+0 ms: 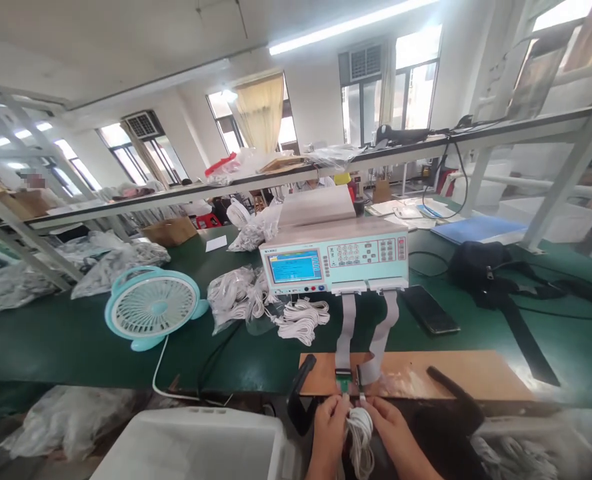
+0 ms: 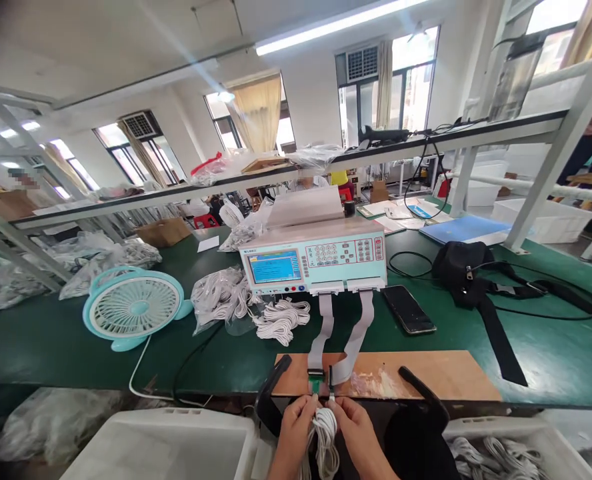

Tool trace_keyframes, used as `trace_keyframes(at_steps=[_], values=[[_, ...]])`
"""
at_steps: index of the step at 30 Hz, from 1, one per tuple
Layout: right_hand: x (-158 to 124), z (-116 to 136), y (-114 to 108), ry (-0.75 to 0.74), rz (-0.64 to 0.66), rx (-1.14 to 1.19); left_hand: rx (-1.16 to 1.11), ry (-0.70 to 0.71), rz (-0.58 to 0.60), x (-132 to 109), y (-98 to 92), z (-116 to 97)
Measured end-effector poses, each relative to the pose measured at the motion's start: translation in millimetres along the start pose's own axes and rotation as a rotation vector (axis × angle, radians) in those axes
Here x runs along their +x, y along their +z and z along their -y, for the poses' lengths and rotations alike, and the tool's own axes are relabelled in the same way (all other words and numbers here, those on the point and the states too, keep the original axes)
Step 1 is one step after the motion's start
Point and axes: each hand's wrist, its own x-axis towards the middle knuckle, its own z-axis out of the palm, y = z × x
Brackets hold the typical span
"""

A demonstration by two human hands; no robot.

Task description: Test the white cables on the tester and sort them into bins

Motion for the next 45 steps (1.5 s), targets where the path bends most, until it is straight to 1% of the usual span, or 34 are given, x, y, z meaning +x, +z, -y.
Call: trace_keyframes(at_steps=[6,11,16,17,19,21,22,24,25,26,27,28,29,30,31,33,34,36,38,40,42,44,45], values=[[6,-10,-1,0.0,0.011,0.053,0.025,-0.022,0.011,2,1.4,1],[8,-10,-2,-0.023,-0.001,0.04,0.031,-0.032,-0.016,1,5.6,-6],[2,-9,8,-0.046,-0.089,-0.004,-0.018,-0.029,-0.072,-5,11.4,-8],[-2,-8,10,-0.057,-0.103,-0.017,-0.03,-0.034,-0.064,-8,13.3,-6],[-12,-3,7,-0.075,-0.102,-0.057,-0.071,-0.079,-0.002,-17,17.7,-4],[-27,9,-10,-0.064,-0.063,-0.158,-0.173,-0.194,0.077,-28,21.0,-4],[-35,17,-25,-0.047,-0.041,-0.239,-0.255,-0.26,0.105,-33,21.5,-5],[-53,33,-66,-0.013,-0.01,-0.461,-0.438,-0.365,0.133,-41,20.3,-9],[-63,40,-89,-0.005,-0.025,-0.545,-0.512,-0.388,0.137,-44,19.0,-12],[-71,46,-111,-0.005,-0.057,-0.646,-0.564,-0.392,0.141,-46,17.9,-14],[-79,50,-130,-0.04,-0.139,-0.837,-0.592,-0.386,0.146,-47,17.4,-15],[-86,52,-143,-0.089,-0.231,-0.971,-0.602,-0.381,0.154,-48,17.9,-16],[-91,53,-150,-0.135,-0.28,-1.072,-0.599,-0.375,0.159,-49,19.6,-17],[-96,52,-149,-0.169,-0.283,-1.112,-0.585,-0.37,0.162,-50,22.6,-17],[-98,50,-141,-0.186,-0.229,-1.079,-0.557,-0.369,0.165,-51,26.7,-17],[-99,44,-112,-0.178,-0.02,-0.921,-0.464,-0.377,0.174,-53,36.5,-20],[-97,41,-94,-0.189,0.058,-0.869,-0.407,-0.379,0.177,-55,41.2,-22],[-90,33,-62,-0.233,0.11,-0.829,-0.319,-0.365,0.194,-58,48.2,-27],[-83,27,-45,-0.271,0.093,-0.791,-0.327,-0.36,0.232,-62,50.0,-32],[-78,24,-42,-0.267,0.073,-0.688,-0.395,-0.389,0.258,-64,46.9,-34],[-75,23,-47,-0.223,0.066,-0.577,-0.388,-0.389,0.213,-64,40.6,-30],[-74,24,-54,-0.186,0.059,-0.527,-0.254,-0.325,0.189,-62,33.7,-24],[-74,25,-56,-0.169,0.052,-0.524,-0.178,-0.296,0.214,-60,30.9,-20]])
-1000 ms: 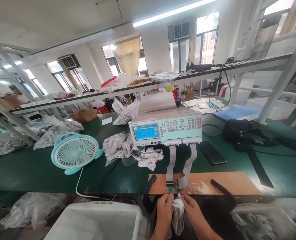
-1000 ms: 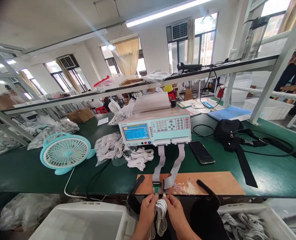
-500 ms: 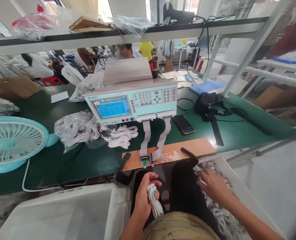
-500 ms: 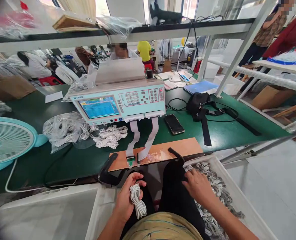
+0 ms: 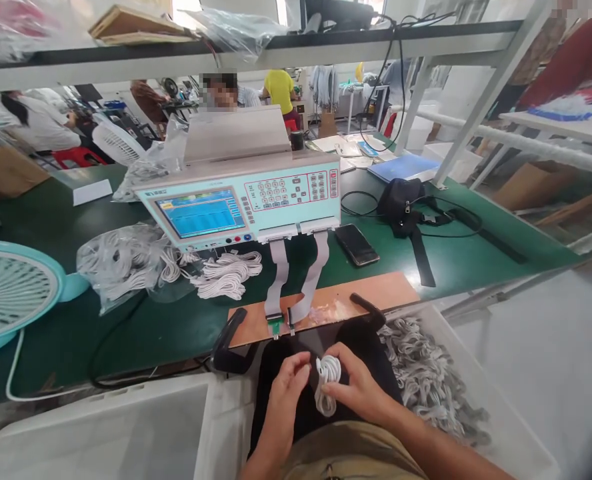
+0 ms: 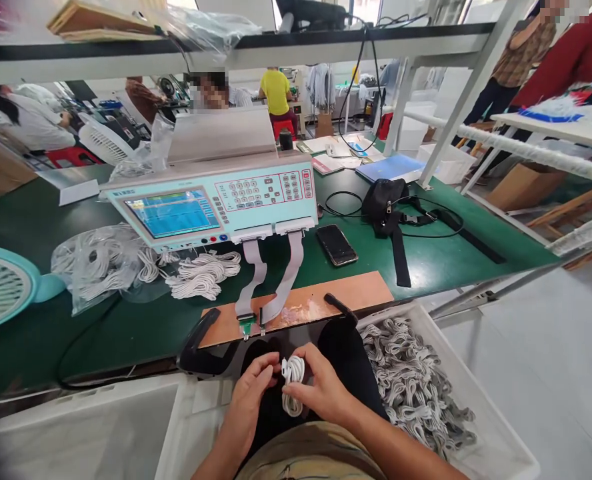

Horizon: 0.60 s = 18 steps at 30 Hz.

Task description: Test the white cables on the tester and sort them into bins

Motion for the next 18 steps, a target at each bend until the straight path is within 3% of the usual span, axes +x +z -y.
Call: trace_keyframes(at_steps=[4,11,14,18], values=[[1,5,-1,0.032,0.045,0.023,0.129,-0.037,0.151,5,-8.4,2],[3,8,1,-0.062,0.2,-0.095,0.426,0.028,0.196,5,-16.3,-10],[2,2,7,-0.091,0.183,-0.088,0.437,0.086,0.137,5,-17.0,-5],[-3,1,16,-0.127,0.106,0.039,0.282,0.224,-0.044,2,-12.9,7]])
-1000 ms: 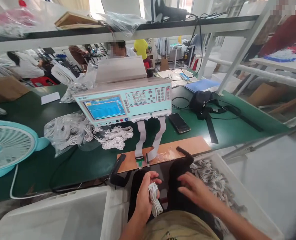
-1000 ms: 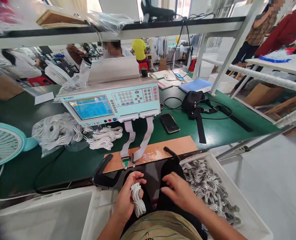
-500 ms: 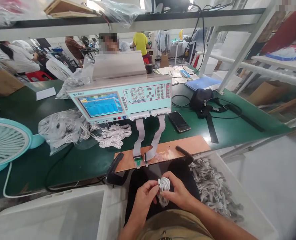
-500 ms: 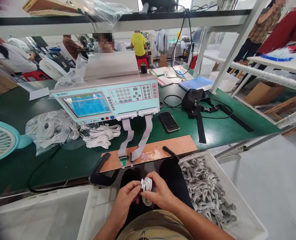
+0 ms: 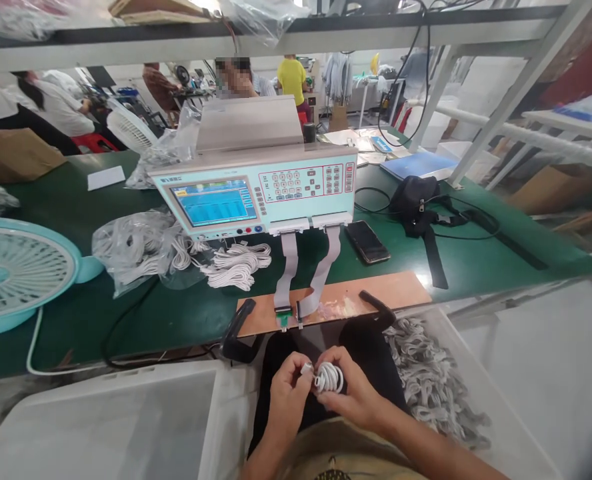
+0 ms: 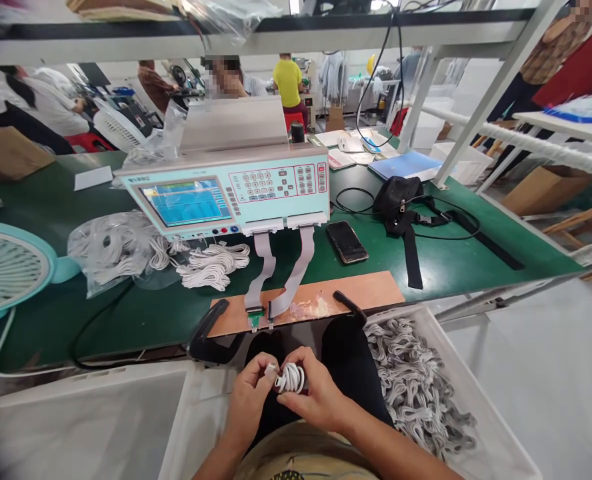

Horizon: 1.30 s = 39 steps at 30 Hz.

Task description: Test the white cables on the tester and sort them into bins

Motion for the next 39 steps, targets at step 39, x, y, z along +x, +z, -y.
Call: trace_keyframes(at_steps=[39], values=[[74,1,28,0.368,-0.219,0.554,0.095,0.02,0.104,39,-46.0,-2]])
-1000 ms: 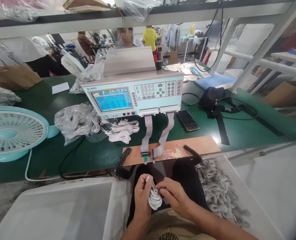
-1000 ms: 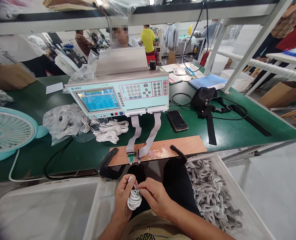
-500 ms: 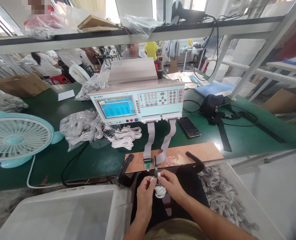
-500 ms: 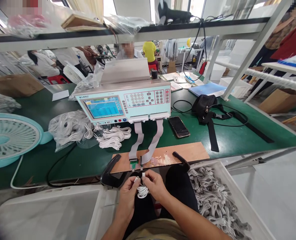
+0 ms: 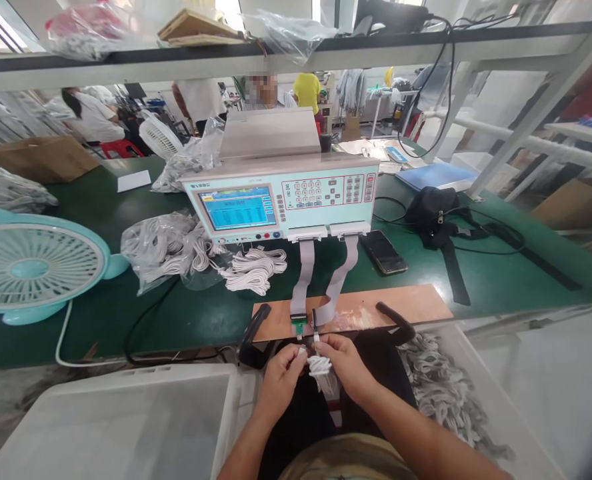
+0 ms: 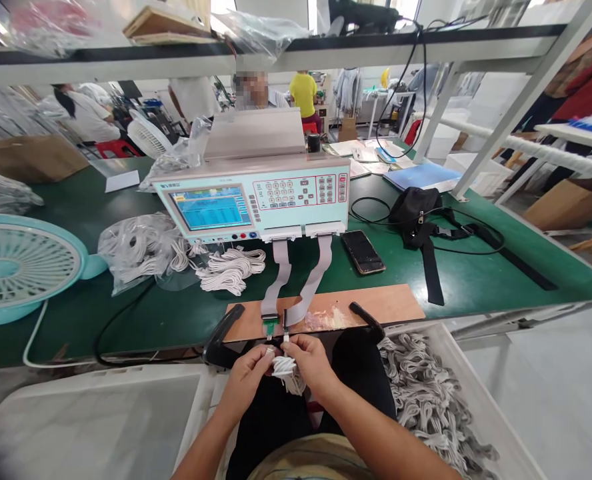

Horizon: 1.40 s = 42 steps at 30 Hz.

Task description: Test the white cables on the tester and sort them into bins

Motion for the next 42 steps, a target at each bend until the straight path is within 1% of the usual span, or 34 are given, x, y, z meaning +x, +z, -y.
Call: trace_keyframes(at_steps=[2,4,8,13,16,19,24,28,30,32,34,36,38,40,42], values=[[0,1,2,0.01,0.002,0.046,0.032,0.033,-0.033,2,-2.5,-1],[1,1,2,-0.004,0.02,0.058,0.014,0.019,-0.097,4,-0.9,2],[2,0,-1,-0.026,0.053,0.031,-0.079,-0.031,-0.222,7,7.9,14],[3,-2,-3,-0.018,0.084,0.053,-0.191,-0.057,-0.318,5,16.9,21],[3,-1,-3,-0.019,0.109,0.079,-0.204,-0.033,-0.336,4,18.6,21],[2,1,-2,-0.016,0.118,0.08,-0.186,-0.01,-0.325,5,18.3,21],[3,0,-4,-0.009,0.124,0.078,-0.182,-0.011,-0.336,8,20.3,25],[4,-3,-5,-0.008,0.134,0.087,-0.296,-0.048,-0.387,6,26.8,26],[4,-4,-5,0.0,0.122,0.078,-0.348,-0.055,-0.389,6,30.6,26],[4,-4,-5,0.0,0.117,0.067,-0.329,-0.04,-0.369,7,33.3,25],[4,-3,-6,0.001,0.129,0.063,-0.241,-0.032,-0.355,7,32.9,20],[3,-2,-7,0.018,0.138,0.054,-0.149,-0.032,-0.347,4,25.7,11],[3,-3,-9,0.055,0.107,0.01,-0.105,-0.026,-0.371,-6,7.1,1],[5,-6,-11,0.085,0.033,-0.065,-0.048,-0.006,-0.442,-22,-25.9,-5],[10,-11,-14,0.088,-0.041,-0.139,0.12,-0.038,-0.524,-48,-71.6,1]])
